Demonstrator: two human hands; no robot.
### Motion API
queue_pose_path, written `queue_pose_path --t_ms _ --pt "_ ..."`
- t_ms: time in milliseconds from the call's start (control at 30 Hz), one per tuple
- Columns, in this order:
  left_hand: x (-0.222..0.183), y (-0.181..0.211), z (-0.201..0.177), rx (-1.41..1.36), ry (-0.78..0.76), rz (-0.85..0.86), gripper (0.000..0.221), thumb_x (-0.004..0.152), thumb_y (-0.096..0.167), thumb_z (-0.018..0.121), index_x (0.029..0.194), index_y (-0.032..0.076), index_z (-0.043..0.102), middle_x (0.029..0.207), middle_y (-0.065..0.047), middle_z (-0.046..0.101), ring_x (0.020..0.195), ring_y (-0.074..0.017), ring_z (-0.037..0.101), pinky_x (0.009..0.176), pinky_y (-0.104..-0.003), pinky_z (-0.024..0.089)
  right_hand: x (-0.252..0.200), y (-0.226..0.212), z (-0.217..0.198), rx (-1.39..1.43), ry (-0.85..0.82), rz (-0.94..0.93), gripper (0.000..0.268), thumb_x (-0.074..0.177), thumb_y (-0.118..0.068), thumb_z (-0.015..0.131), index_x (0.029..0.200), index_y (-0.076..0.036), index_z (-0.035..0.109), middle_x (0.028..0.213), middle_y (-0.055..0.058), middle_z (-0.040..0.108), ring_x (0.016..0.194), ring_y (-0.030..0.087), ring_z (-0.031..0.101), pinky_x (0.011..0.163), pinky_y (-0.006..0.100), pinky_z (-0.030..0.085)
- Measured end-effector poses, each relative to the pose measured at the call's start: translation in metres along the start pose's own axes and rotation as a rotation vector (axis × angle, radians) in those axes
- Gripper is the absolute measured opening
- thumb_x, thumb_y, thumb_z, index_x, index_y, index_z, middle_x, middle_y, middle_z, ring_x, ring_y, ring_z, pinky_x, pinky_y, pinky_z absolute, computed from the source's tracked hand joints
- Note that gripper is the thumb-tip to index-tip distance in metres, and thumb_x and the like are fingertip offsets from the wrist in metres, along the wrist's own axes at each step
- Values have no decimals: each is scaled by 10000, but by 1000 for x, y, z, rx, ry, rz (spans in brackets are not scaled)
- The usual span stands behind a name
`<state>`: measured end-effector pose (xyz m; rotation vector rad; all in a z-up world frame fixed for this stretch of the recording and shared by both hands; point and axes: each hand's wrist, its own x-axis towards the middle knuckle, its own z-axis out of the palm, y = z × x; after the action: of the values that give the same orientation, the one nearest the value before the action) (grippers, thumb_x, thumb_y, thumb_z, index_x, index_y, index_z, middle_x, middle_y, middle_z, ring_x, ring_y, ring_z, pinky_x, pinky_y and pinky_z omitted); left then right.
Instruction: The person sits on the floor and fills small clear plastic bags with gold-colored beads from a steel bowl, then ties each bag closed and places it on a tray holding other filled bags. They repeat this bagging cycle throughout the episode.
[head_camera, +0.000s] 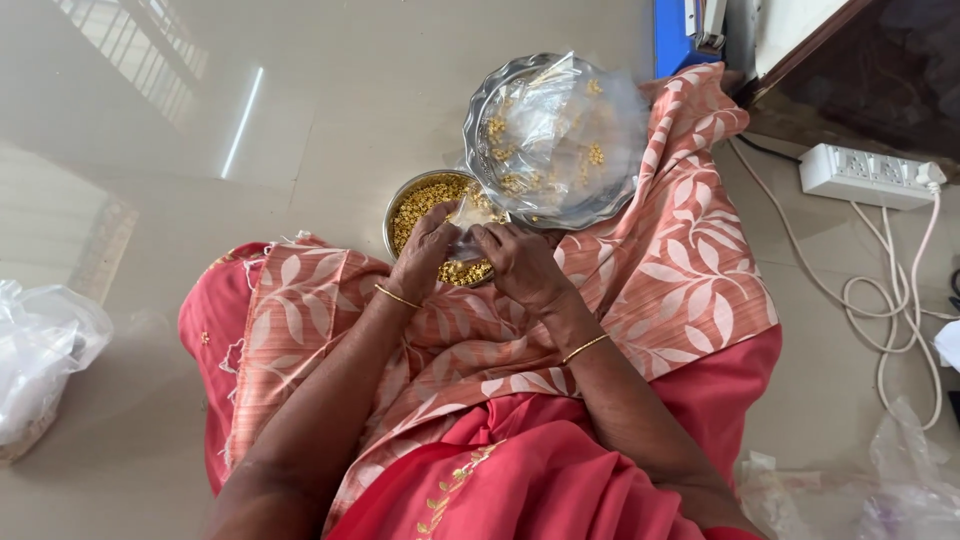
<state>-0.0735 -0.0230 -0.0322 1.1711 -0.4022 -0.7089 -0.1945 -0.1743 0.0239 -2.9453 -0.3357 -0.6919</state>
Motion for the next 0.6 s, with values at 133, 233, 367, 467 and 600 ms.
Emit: queue_pose_path --t_ms 133,233,367,467,600 --pt "-4 13 17 -19 -56 7 498 972 149 491 1421 -65 517 1067 -157 662 920 -185 660 849 -328 575 -7 14 -8 -19 14 -29 408 796 -65 650 1200 -25 686 1094 107 737 948 238 732 758 354 629" --pt "-6 44 36 -96 7 -173 549 985 318 523 1441 31 419 1061 -174 675 844 -237 685 813 -401 614 -17 38 -24 495 -4 498 254 1055 -70 532 1212 -109 728 1001 77 776 691 206 706 557 270 595" --pt "21 20 31 858 2 185 604 947 404 584 1438 60 511 1174 -176 704 1064 -296 655 938 -432 574 -50 84 -30 1309 6 1038 249 879 -1 682 1124 -46 703 897 126 743 684 176 719 508 314 652" --pt "52 -3 45 1367 -137 615 529 874 313 711 1311 31 609 1272 -197 662 1212 -344 543 1021 -497 467 -76 109 -5 1539 -117 1253 326 790 9 713 1114 -20 690 816 157 733 604 222 710 509 364 649" --pt "85 -15 78 1786 -334 778 499 699 339 769 1081 33 673 1054 -142 662 1171 -328 518 1011 -587 387 -112 155 58 1690 -90 1221 281 828 -8 712 1095 76 678 910 173 770 743 232 770 685 364 665"
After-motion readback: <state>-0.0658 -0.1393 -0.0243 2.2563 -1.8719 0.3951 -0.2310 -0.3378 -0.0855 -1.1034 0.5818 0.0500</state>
